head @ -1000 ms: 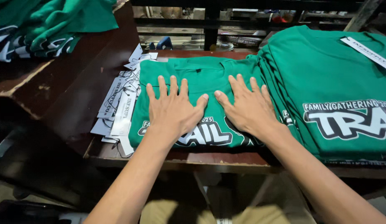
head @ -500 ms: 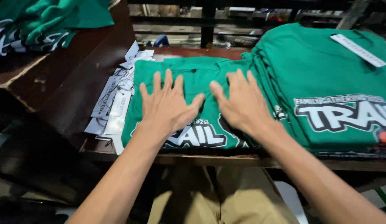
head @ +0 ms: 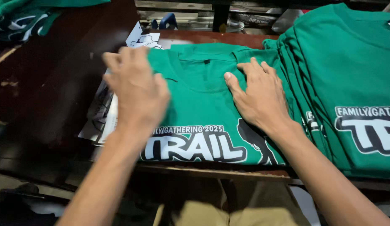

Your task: The person attaches tags to a stack of green t-shirts by threading a string through the collar and securing it with a tag. They then fold the t-shirts and place them on a pile.

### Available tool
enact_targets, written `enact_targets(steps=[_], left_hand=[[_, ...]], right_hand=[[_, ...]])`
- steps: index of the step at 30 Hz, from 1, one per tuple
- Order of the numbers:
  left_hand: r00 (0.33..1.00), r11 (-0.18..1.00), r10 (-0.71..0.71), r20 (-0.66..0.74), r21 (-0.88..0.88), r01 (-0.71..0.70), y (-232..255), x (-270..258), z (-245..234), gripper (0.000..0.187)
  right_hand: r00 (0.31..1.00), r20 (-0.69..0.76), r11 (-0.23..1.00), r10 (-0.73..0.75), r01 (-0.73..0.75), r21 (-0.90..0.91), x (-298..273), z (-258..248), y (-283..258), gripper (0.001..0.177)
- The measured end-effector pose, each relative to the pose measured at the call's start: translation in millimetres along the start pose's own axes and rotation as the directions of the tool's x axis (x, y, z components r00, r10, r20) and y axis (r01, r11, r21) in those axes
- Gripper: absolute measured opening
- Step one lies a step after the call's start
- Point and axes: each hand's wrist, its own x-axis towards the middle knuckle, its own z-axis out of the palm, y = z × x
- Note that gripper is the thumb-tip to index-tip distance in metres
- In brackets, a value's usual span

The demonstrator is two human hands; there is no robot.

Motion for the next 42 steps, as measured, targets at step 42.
enact_targets(steps=[42], left_hand=[[0.87, 0.881, -0.23, 0.436, -0.286, 0.377, 10.4, -2.5, -52.7, 0.046]], right_hand=[[0.922, -0.171, 0.315, 0.348, 0.057, 0.948, 6.9, 10.3, -6.9, 0.016]])
